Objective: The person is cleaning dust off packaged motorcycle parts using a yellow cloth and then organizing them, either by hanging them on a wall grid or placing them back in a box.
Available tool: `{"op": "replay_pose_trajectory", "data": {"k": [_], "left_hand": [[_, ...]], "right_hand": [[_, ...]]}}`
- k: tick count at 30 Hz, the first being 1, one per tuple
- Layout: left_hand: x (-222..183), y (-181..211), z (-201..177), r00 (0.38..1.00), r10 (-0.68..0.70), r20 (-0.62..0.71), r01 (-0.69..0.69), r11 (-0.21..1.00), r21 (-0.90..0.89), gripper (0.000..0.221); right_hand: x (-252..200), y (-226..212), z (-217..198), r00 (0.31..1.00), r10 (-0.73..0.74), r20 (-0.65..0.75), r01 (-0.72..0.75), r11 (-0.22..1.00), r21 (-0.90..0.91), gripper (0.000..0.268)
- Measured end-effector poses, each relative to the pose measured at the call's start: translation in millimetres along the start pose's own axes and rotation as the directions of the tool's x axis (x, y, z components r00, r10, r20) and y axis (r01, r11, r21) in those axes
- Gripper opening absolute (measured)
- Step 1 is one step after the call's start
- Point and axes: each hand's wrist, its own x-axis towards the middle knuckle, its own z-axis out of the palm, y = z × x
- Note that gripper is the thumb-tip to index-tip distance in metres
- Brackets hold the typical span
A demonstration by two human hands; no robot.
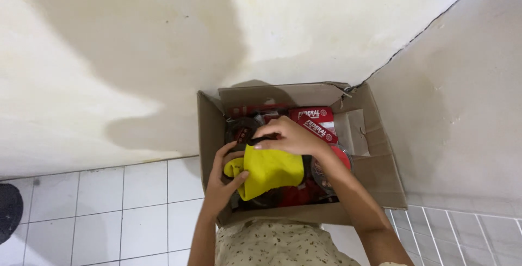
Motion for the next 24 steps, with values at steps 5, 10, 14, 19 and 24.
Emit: {"op": "replay_pose_trajectory", "data": {"k": [5, 10, 14, 19, 24], "left_hand": [[-1, 3, 11, 0.959, -0.181, -0.217, 0.063, 0.885, -0.461, 0.063], [9, 14, -1, 0.954, 0.256, -0.156, -0.297, 0.878, -0.376, 0.081], [13, 12, -5, 0.958, 0.287, 0.033, -0.261, 0.91, -0.322, 0.081], [15, 16, -7, 0.978, 0.199, 0.055, -0.203, 0.976, 0.084, 0.086], [18, -6, -18, 0.986, 0.139, -0.09, -0.133, 0.989, 0.062, 0.08]], "right_hand": [[-10, 2, -3, 0.997, -0.07, -0.036, 0.073, 0.994, 0.086, 0.022], [-8, -2, 6, 0.993, -0.078, 0.086, 0.066, 0.989, 0.13, 0.021], [2, -32, 1, 0.941, -0.337, -0.045, 0.333, 0.94, -0.076, 0.017], [3, -19, 12, 0.987, -0.018, 0.162, 0.006, 0.997, 0.075, 0.014], [-4, -8, 13, 0.977, 0.004, 0.212, 0.001, 1.0, -0.022, 0.02]]}}
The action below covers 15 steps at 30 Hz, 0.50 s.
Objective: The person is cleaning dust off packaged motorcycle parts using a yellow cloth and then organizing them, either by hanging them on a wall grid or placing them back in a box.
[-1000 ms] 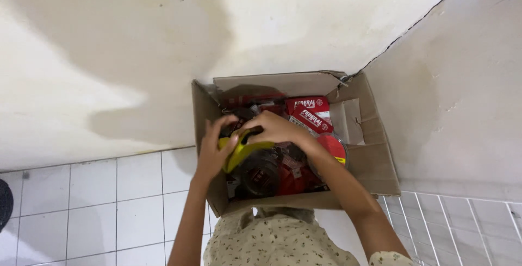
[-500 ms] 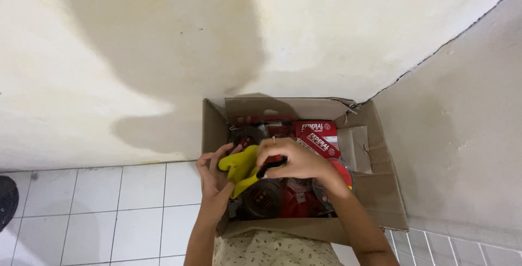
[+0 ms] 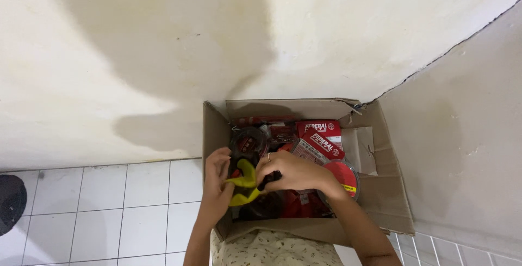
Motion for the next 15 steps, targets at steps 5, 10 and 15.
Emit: {"op": "replay_pose_trajectory", "data": {"k": [5, 10, 15], "left_hand": [[3, 5, 1, 0.951, -0.3, 0.077, 0.305, 0.95, -0.06, 0.052], [10, 25, 13, 0.948, -0.286, 0.139, 0.264, 0.952, 0.154, 0.045], [11, 14, 8, 0.966, -0.248, 0.076, 0.234, 0.959, 0.16, 0.039]], "right_hand": [[0, -3, -5, 0.997, 0.053, -0.051, -0.053, 0.999, -0.007, 0.018], [0, -20, -7, 0.955, -0.08, -0.286, 0.057, 0.995, -0.086, 0.019], [-26, -4, -2, 0.887, -0.119, -0.447, 0.106, 0.993, -0.052, 0.02]]}}
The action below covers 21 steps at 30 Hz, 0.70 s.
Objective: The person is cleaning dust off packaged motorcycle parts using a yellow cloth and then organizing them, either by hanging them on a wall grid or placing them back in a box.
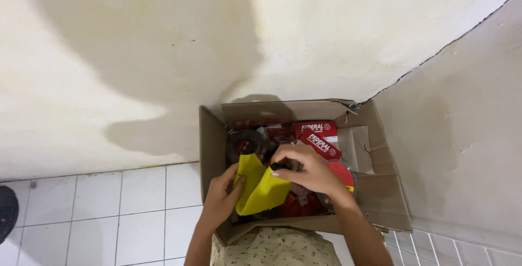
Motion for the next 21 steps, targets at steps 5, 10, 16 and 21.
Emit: {"op": "replay_pose_trajectory", "data": {"k": [5, 10, 16, 21], "left_hand": [[1, 7, 0, 0.998, 0.022, 0.051, -0.021, 1.0, -0.021, 0.044], [3, 14, 5, 0.96, 0.048, 0.276, -0.086, 0.988, 0.126, 0.069], [7, 28, -3, 0.966, 0.1, 0.239, -0.11, 0.994, 0.028, 0.072], [7, 40, -4, 0.913, 0.355, 0.201, -0.317, 0.927, -0.199, 0.072]], "right_hand": [[-19, 14, 17, 0.974, 0.204, -0.094, -0.194, 0.975, 0.11, 0.02], [-15, 2, 27, 0.956, 0.254, -0.149, -0.251, 0.967, 0.039, 0.021], [-20, 9, 27, 0.978, -0.016, -0.208, -0.041, 0.963, -0.266, 0.02], [-56, 57, 46, 0.938, 0.109, -0.33, -0.13, 0.991, -0.043, 0.021]]}}
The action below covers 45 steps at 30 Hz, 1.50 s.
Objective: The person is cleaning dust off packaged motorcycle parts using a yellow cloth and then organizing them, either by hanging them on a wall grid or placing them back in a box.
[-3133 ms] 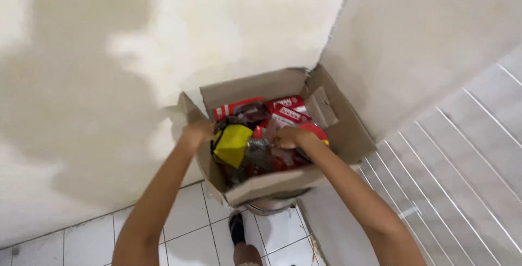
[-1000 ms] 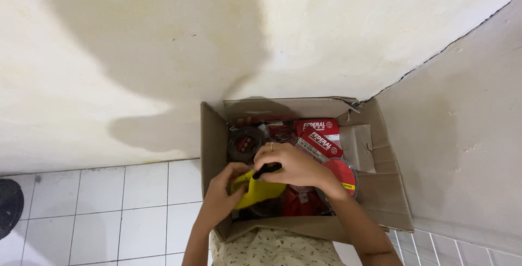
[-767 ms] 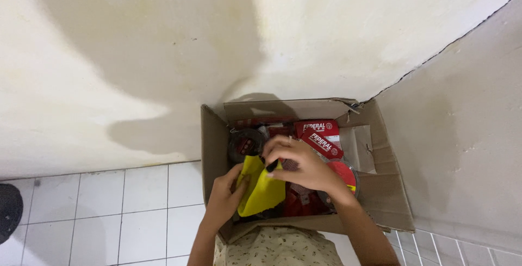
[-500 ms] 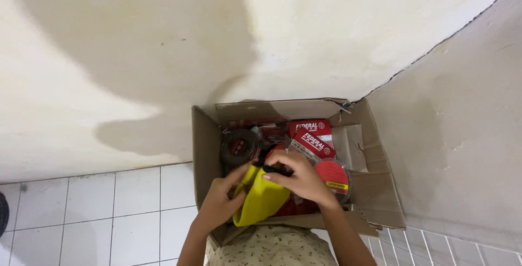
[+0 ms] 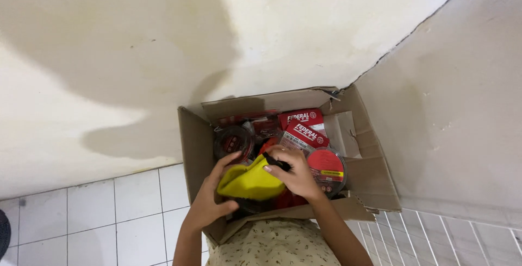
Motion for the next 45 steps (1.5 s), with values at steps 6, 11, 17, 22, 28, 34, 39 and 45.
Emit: {"op": "replay_pose_trajectory", "data": {"k": [6, 11, 17, 22, 28, 34, 39, 45], "left_hand": [[-16, -52, 4, 0.926, -0.366, -0.086, 0.366, 0.93, -0.026, 0.053], [-9, -48, 2, 0.853, -0.389, -0.347, 0.364, 0.921, -0.139, 0.041], [-5, -43, 0, 0.77, -0.435, -0.466, 0.279, 0.887, -0.368, 0.057], [-22, -88, 2, 0.83, -0.521, -0.201, 0.429, 0.825, -0.369, 0.076], [-18, -63, -5, 0.82, -0.536, -0.2, 0.435, 0.811, -0.39, 0.05], [-12, -58, -8, 0.908, -0.386, -0.165, 0.222, 0.774, -0.593, 0.013], [-9, -57, 4, 0.93, -0.154, -0.335, -0.046, 0.854, -0.519, 0.023], [-4, -49, -2, 0.978, 0.113, -0.173, -0.091, 0.988, 0.128, 0.017]], "right_hand": [[-12, 14, 5, 0.914, 0.398, -0.075, -0.314, 0.815, 0.487, 0.02], [-12, -1, 1, 0.913, 0.407, -0.026, -0.315, 0.744, 0.589, 0.025], [-25, 8, 7, 0.937, 0.274, 0.216, -0.343, 0.837, 0.427, 0.065], [-1, -24, -5, 0.848, 0.524, 0.085, -0.466, 0.66, 0.59, 0.068], [-23, 14, 2, 0.838, 0.517, 0.174, -0.501, 0.606, 0.618, 0.045], [-43, 35, 22, 0.989, 0.149, -0.011, -0.058, 0.453, 0.89, 0.017], [-20, -37, 48, 0.94, 0.298, 0.164, -0.11, -0.192, 0.975, 0.085], [-30, -1, 50, 0.963, 0.238, 0.127, -0.148, 0.072, 0.986, 0.082]]}}
